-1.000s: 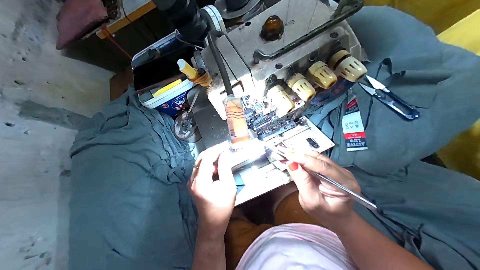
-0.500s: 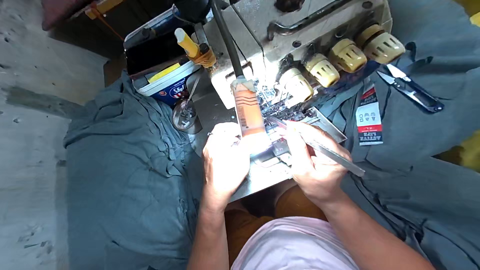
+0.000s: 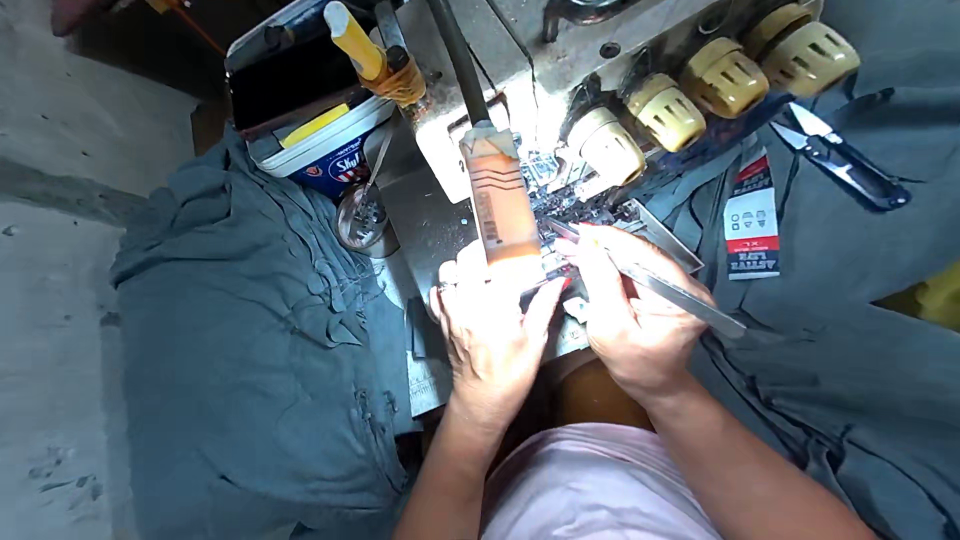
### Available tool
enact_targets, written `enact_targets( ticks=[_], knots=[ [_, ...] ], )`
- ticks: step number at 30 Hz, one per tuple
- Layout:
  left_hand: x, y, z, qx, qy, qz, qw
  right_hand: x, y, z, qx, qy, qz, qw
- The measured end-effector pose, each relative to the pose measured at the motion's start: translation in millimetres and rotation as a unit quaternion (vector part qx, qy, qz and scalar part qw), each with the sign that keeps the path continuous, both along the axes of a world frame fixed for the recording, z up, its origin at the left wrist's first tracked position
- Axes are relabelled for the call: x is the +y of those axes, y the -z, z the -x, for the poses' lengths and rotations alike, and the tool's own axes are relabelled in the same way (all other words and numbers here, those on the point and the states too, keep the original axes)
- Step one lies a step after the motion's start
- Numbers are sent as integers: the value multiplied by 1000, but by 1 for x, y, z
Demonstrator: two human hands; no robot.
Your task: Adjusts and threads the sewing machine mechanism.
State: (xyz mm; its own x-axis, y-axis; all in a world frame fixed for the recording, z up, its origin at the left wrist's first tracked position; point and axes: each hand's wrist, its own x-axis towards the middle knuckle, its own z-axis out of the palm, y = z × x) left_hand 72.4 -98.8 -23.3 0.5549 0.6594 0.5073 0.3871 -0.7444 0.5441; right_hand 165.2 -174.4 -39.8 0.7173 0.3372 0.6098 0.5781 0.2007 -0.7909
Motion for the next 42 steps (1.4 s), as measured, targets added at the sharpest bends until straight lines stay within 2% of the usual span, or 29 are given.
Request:
enact_targets(
  ticks=[9,42],
  knots=[
    [11,-9,13,-3,84,20,996,-2,0,-1,2,-7,10,1000],
    [9,-6,12,5,65,-11,998,3,-4,-2,20,-13,12,1000]
  ],
)
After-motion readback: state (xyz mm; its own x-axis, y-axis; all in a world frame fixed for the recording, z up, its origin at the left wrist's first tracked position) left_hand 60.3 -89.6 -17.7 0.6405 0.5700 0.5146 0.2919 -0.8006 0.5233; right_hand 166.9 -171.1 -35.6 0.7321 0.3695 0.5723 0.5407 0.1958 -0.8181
